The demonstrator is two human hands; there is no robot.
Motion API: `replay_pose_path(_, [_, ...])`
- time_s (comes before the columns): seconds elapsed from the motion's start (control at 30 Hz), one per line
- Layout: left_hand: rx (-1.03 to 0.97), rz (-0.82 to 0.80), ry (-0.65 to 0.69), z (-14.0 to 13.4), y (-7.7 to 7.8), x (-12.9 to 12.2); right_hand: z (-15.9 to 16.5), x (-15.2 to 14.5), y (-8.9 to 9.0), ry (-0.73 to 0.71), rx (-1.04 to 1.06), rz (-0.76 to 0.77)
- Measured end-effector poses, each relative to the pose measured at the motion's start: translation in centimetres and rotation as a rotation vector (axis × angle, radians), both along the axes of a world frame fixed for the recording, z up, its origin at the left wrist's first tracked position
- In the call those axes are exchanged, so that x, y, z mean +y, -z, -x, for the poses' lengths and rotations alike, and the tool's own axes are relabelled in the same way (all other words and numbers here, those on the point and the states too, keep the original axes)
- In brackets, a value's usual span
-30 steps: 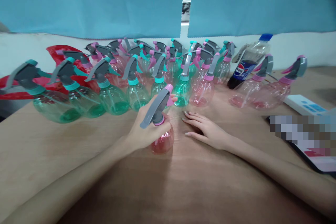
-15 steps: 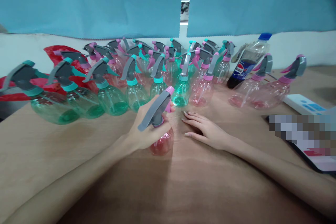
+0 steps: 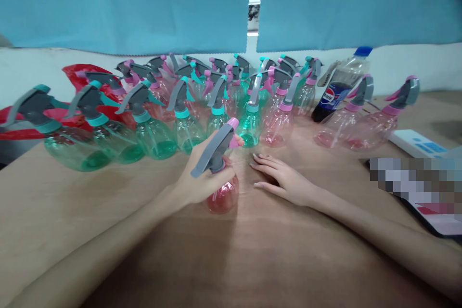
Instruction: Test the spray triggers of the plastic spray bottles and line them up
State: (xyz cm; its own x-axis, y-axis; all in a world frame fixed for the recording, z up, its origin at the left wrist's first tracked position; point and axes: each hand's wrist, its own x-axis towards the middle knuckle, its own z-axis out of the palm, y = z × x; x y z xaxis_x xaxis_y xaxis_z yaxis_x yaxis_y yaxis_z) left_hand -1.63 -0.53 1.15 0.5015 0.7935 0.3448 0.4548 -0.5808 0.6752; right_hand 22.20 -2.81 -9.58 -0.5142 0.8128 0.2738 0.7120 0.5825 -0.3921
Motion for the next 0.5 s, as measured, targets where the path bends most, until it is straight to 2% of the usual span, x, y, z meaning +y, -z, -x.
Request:
replay_pose_path(0.17, [-0.13, 0.053, 0.046, -0.24, 0.02, -0.29, 0.01, -0.03, -0.03, -0.002, 0.027, -0.003])
replay_pose_path(0.33, [-0.165, 0.131, 0.062, -0.4, -0.02, -0.51, 0.04, -0.08, -0.11, 0.001, 0.024, 0.0])
replay_pose_path(0.5, [-0.186, 0.109, 0.053, -0.44, -0.05, -0.47, 0.08, -0.08, -0.22, -0.003, 0.033, -0.004])
